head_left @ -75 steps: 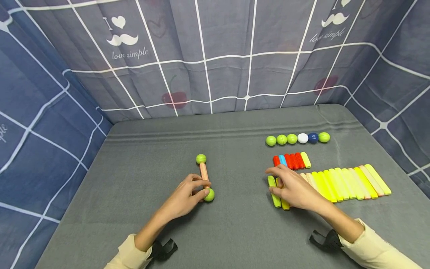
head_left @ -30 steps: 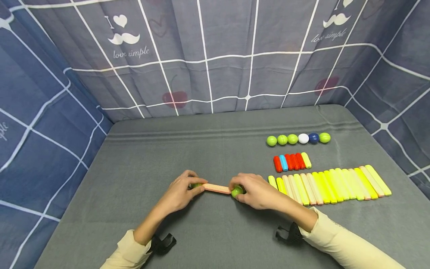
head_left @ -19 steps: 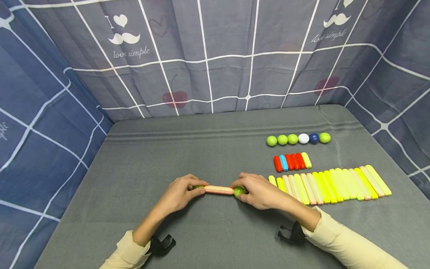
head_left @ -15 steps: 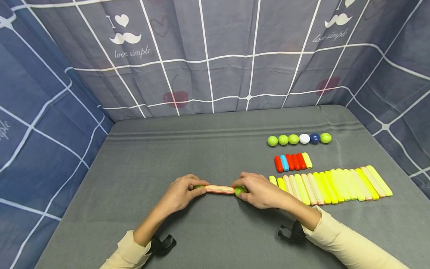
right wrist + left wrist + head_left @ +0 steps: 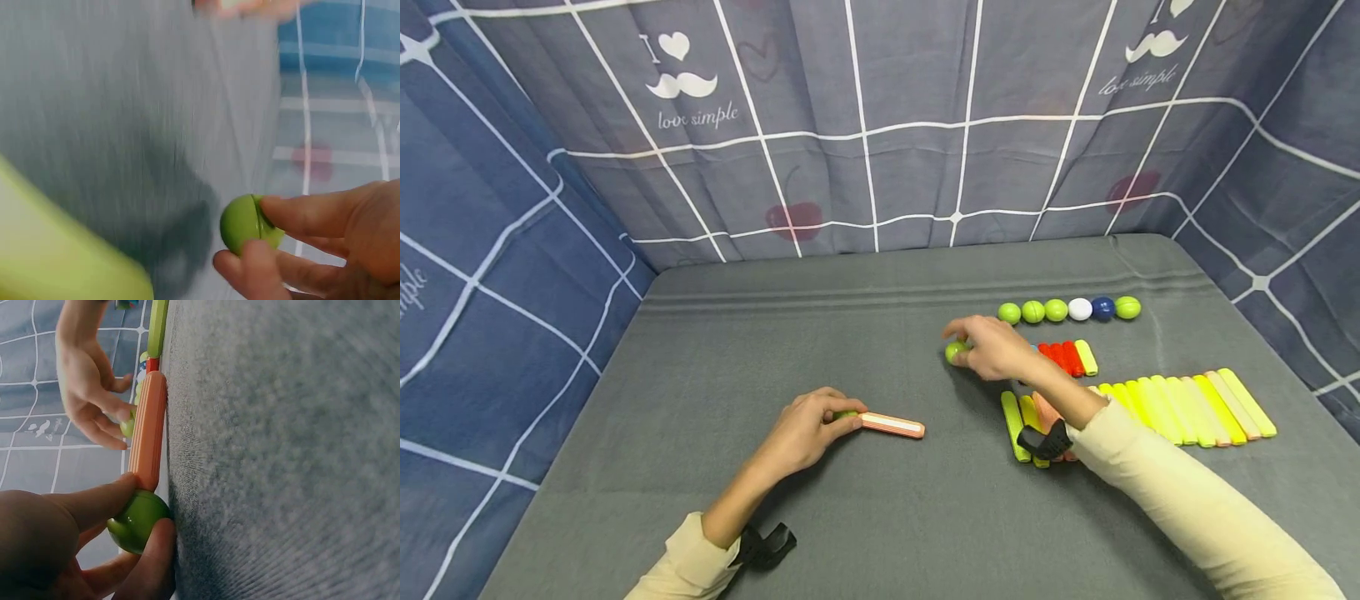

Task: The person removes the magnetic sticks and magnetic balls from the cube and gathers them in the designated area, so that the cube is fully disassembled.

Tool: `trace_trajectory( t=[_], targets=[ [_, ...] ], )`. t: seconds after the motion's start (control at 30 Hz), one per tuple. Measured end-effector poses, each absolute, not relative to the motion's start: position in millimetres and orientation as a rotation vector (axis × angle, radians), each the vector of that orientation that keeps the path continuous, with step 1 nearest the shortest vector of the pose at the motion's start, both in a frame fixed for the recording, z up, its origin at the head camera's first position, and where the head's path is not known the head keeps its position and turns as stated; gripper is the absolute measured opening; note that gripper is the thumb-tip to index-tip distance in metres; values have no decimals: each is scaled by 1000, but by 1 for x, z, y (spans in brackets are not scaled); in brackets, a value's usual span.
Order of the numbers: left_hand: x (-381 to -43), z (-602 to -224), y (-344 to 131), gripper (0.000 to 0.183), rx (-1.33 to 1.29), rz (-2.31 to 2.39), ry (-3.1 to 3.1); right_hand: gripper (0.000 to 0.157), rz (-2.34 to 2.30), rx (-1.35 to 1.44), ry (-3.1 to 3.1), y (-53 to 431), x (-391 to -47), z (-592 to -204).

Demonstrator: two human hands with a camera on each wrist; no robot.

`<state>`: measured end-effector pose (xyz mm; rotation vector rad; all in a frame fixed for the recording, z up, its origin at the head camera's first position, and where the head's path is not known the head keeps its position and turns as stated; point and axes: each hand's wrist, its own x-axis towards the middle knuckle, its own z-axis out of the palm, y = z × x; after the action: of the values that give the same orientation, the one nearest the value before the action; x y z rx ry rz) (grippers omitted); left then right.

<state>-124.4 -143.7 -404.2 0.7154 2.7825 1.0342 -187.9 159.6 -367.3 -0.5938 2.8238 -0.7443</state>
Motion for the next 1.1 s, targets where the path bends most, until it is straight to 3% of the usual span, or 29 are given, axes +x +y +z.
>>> trace_trajectory(
  t=[0.2, 0.4, 0.6, 0.9, 1.1],
  targets=[
    [-125, -405, -144, 17, 707, 1068, 2774, 33, -860, -344, 2834, 183, -220, -373],
    [-124, -404, -144, 23, 697, 1077, 2764, 30, -893, -313, 2886, 189, -228, -380],
    [-124, -405, -146, 29, 705, 1070, 2762, 37, -879, -273, 2927, 192, -233, -380],
    [-124, -407, -146, 32, 720, 1084, 2746, 37, -938, -245, 2915, 195, -228, -377],
    [-124, -408, -148, 32, 692, 1144, 2738, 34, -1098, -352, 2846, 181, -203, -370]
  ],
)
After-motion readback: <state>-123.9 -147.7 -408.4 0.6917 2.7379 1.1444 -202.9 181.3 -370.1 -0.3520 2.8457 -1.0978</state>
